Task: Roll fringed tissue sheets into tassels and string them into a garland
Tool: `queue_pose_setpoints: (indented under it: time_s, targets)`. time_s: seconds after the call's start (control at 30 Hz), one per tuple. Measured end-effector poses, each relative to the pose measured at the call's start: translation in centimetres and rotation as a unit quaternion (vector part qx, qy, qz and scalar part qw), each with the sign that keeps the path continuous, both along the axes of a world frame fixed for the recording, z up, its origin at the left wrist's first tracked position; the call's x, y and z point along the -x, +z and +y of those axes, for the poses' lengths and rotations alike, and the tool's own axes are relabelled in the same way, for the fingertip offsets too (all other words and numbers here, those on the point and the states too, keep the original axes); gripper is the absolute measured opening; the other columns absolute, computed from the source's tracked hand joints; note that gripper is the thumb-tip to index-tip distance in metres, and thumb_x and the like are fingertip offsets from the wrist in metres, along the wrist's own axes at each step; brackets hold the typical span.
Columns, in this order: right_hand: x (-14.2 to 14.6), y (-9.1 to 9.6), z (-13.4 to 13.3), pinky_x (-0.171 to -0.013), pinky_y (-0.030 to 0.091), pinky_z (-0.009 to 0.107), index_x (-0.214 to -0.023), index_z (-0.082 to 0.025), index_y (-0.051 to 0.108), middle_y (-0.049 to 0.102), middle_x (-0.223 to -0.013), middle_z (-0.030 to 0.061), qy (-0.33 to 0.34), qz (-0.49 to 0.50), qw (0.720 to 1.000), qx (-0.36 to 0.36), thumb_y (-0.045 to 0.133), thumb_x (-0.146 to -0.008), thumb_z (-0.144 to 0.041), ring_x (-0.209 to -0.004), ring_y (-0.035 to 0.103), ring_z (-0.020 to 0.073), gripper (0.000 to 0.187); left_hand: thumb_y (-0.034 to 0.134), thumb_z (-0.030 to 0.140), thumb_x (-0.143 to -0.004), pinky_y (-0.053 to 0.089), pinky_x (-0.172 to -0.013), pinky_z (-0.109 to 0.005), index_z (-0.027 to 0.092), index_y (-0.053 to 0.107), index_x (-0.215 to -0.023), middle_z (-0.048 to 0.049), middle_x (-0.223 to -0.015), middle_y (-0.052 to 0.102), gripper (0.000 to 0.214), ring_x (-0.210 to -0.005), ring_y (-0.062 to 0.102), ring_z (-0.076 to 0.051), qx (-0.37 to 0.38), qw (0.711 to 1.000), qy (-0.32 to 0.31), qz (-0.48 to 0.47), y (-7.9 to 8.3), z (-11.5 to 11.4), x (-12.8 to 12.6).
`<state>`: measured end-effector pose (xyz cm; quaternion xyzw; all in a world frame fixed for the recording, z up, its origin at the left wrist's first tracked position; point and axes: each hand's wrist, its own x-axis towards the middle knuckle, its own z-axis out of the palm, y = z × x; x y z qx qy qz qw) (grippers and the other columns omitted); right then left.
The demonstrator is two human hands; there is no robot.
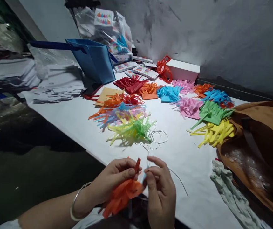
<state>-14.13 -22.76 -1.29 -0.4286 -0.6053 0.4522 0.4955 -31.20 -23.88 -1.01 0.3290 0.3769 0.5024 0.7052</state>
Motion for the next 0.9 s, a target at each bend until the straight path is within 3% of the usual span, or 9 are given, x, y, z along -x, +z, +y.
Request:
queue_pose_setpoints:
  time_s: [0.1, 0.27, 0.43, 0.7, 0.8, 0.9]
  targets:
    - [-1.8, -0.1, -0.6, -0.052, 0.049, 0.018, -0.096, -0.024, 0.071, 0.069, -0.075, -0.0004, -0.055, -0.086, 0.994, -0.034, 0.057, -0.095, -0.031, -0.054, 0.060, 0.0099, 0.015, 0.087, 0.034, -0.074, 0.053, -0.061, -0.019, 0.013, 0.074, -0.091, -0.0020, -0.071, 0.066, 0.030, -0.061, 0.062, -0.009, 0.099, 0.988, -0.020, -0.116, -0.4, 0.4, -1.1]
    - [-2.7, 0.4, -1.7, -0.062, 0.053, 0.018, -0.098, -0.023, 0.073, 0.075, -0.082, 0.0010, -0.039, -0.144, 0.986, -0.069, 0.058, -0.094, -0.028, -0.067, 0.070, 0.0129, 0.016, 0.090, 0.028, -0.071, 0.052, -0.058, -0.015, 0.014, 0.074, -0.087, -0.0022, -0.068, 0.068, 0.027, -0.060, 0.062, -0.008, 0.090, 0.984, -0.021, -0.151, -0.2, 1.0, -2.4]
    - [-2.4, 1.0, -2.4, -0.061, 0.050, 0.017, -0.095, -0.024, 0.073, 0.075, -0.078, -0.0011, -0.083, -0.119, 0.987, -0.064, 0.058, -0.094, -0.027, -0.062, 0.068, 0.0112, 0.016, 0.089, 0.029, -0.072, 0.053, -0.060, -0.018, 0.015, 0.074, -0.085, -0.0023, -0.069, 0.070, 0.024, -0.062, 0.064, -0.009, 0.071, 0.992, -0.005, -0.100, 0.1, 1.0, -3.1]
    - [-2.6, 0.7, -3.0, -0.054, 0.046, 0.018, -0.098, -0.024, 0.073, 0.075, -0.076, -0.0007, -0.067, -0.141, 0.986, -0.050, 0.054, -0.096, -0.029, -0.056, 0.065, 0.0108, 0.020, 0.088, 0.027, -0.071, 0.048, -0.069, -0.020, 0.015, 0.076, -0.081, -0.0022, -0.078, 0.070, 0.019, -0.072, 0.061, -0.010, -0.017, 0.995, 0.059, 0.082, -0.8, 0.8, -3.2]
    - [-2.7, 0.5, -3.2, -0.058, 0.047, 0.019, -0.095, -0.025, 0.074, 0.074, -0.072, -0.0026, -0.079, -0.160, 0.983, -0.047, 0.055, -0.096, -0.031, -0.055, 0.064, 0.0105, 0.020, 0.088, 0.025, -0.071, 0.048, -0.070, -0.020, 0.015, 0.074, -0.079, -0.0012, -0.080, 0.067, 0.019, -0.075, 0.059, -0.011, -0.048, 0.993, 0.065, 0.091, -1.0, 0.8, -3.1]
    - [-2.8, 0.4, -3.4, -0.062, 0.050, 0.019, -0.093, -0.025, 0.074, 0.074, -0.072, -0.0022, -0.098, -0.169, 0.980, -0.042, 0.056, -0.095, -0.034, -0.056, 0.066, 0.0116, 0.020, 0.088, 0.026, -0.071, 0.048, -0.067, -0.020, 0.015, 0.072, -0.081, -0.0005, -0.079, 0.066, 0.022, -0.072, 0.058, -0.011, -0.019, 0.995, 0.063, 0.078, -0.8, 0.9, -3.2]
